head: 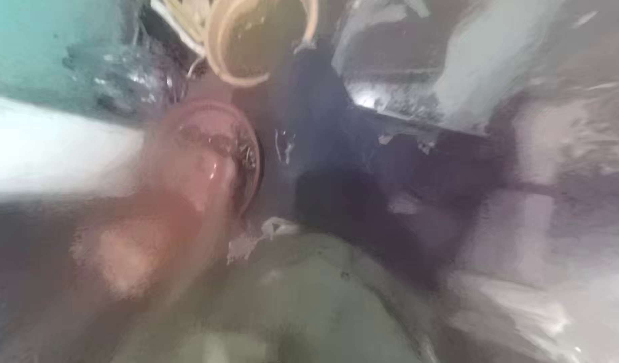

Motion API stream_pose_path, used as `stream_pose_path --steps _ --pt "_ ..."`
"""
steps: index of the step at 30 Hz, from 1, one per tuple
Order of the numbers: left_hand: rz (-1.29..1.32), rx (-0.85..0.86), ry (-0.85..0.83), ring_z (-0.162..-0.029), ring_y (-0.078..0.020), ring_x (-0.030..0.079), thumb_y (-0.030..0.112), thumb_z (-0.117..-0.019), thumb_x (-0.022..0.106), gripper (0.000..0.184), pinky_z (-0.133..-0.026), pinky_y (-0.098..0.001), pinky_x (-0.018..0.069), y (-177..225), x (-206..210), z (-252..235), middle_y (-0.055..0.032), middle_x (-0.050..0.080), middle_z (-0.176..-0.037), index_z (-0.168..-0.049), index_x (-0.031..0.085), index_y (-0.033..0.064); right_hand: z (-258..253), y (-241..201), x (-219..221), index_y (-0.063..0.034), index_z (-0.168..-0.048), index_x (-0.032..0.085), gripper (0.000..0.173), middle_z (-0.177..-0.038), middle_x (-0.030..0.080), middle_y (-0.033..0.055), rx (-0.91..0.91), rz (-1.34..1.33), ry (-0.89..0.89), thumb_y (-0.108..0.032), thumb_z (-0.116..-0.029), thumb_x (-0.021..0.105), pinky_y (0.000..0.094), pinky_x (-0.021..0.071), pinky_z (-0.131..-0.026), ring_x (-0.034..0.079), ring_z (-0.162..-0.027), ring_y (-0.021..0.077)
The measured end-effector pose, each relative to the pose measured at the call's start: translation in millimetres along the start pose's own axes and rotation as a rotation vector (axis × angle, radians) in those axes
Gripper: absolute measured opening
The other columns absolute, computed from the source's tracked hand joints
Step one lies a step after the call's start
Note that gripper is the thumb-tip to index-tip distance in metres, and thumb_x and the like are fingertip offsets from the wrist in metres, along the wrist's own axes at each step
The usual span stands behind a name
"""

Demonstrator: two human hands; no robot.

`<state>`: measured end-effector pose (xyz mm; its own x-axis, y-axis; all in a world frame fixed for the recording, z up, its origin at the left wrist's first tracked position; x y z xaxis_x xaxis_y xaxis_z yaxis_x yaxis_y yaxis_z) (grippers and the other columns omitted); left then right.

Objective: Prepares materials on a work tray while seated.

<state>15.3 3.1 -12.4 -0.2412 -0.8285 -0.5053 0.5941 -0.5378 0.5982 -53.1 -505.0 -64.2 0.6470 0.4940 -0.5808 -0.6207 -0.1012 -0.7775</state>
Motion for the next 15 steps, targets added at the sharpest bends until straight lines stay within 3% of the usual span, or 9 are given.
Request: stream_pose_path --steps 1,2,3,4,5,9,12,15 --pt "-0.045 0.001 0.074 -0.098 -0.0173 0.064 0.008 -0.11 0.047 0.026 -0.086 -0.0296 0.0547 19.5 15.7 -38.1 -0.0185 0.065 -0.114 -0.127 0.059 -0.0088 3.7 3.7 -2.2 -0.0005 -0.149 0.046 0.062 -0.134 0.062 0.0181 0.005 0.042 -0.008 -0.048 -0.1084 0.046 0.0471 0.0497 -0.104 0.064 -0.116 0.0225" --pt "-0.079 0.118 0.154 -0.101 -0.0191 0.064 0.011 -0.1114 0.045 0.031 -0.089 -0.0294 0.0536 25.2 32.1 -70.1 -0.0212 0.065 -0.117 -0.129 0.058 -0.0107 0.3 16.5 -1.1 -0.0039 -0.147 0.048 0.065 -0.131 0.064 0.0184 -0.003 0.052 0.004 -0.054 -0.1067 0.046 0.0527 0.0527 -0.099 0.066 -0.113 0.0261" --pt "-0.078 0.336 0.299 -0.097 -0.0231 0.068 0.011 -0.1074 0.047 0.034 -0.084 -0.0295 0.0565 15.5 50.8 -99.9 -0.0275 0.069 -0.112 -0.123 0.062 -0.0156 -4.8 22.2 2.4 -0.0053 -0.137 0.056 0.061 -0.116 0.068 0.0172 -0.011 0.017 0.017 -0.057 -0.1062 0.045 0.0546 0.0558 -0.087 0.068 -0.098 0.027" --pt "-0.126 0.2 0.144 -0.114 -0.0215 0.064 0.014 -0.1113 0.043 0.037 -0.099 -0.0314 0.0519 30.5 52.1 -107.2 -0.0242 0.065 -0.13 -0.136 0.056 -0.0111 -7.9 22.0 5.6 -0.0043 -0.125 0.062 0.058 -0.102 0.068 0.0162 -0.004 -0.034 0.002 -0.056 -0.1076 0.044 0.0543 0.0545 -0.077 0.066 -0.084 0.0268" --pt "-0.136 0.041 0.011 -0.122 -0.019 0.058 0.015 -0.1128 0.043 0.037 -0.106 -0.0338 0.0465 46.5 53.0 -109.7 -0.0184 0.059 -0.14 -0.144 0.051 -0.0047 -12.4 23.7 9.9 -0.0058 -0.119 0.064 0.057 -0.092 0.065 0.0115 0.008 -0.072 -0.025 -0.056 -0.1086 0.04 0.0499 0.054 -0.069 0.061 -0.073 0.0222" --pt "-0.164 0.248 0.129 -0.105 -0.0254 0.065 0.025 -0.1038 0.062 0.038 -0.094 -0.0455 0.0534 3.7 62.4 -152.6 -0.0203 0.068 -0.122 -0.132 0.064 -0.0018 -16.9 27.5 12.5 -0.0081 -0.112 0.065 0.055 -0.083 0.062 0.0083 -0.003 -0.138 -0.062 -0.056 -0.1095 0.038 0.0465 0.0529 -0.064 0.057 -0.065 0.0192" --pt "-0.283 0.177 0.165 -0.106 -0.0317 0.066 0.03 -0.1021 0.065 0.042 -0.096 -0.0532 0.0529 17.1 64.7 -137.6 -0.022 0.069 -0.119 -0.129 0.065 -0.0015 -10.8 21.1 13.1 -0.0103 -0.109 0.064 0.05 -0.076 0.057 0.0023 0.014 -0.202 -0.07 -0.053 -0.11 0.038 0.0379 0.0484 -0.057 0.05 -0.058 0.0125" --pt "-0.312 0.228 0.11 -0.11 -0.0321 0.066 0.031 -0.1058 0.06 0.046 -0.101 -0.0511 0.0517 10.7 61.8 -143.1 -0.0246 0.068 -0.123 -0.135 0.06 -0.0045 -11.0 24.4 12.8 -0.0109 -0.11 0.064 0.057 -0.076 0.058 0.0046 0.053 -0.17 -0.064 -0.061 -0.1071 0.038 0.0412 0.0473 -0.054 0.051 -0.057 0.0163"
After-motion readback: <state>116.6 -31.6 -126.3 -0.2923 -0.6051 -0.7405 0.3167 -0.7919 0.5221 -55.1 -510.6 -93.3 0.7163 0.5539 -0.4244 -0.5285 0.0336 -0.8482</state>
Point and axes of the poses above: each hand's wrist, its own z-axis away from the middle knuckle, its own x-axis out of the palm, y = z × x, the point moved 2 cm from there along -z, towards the middle knuckle
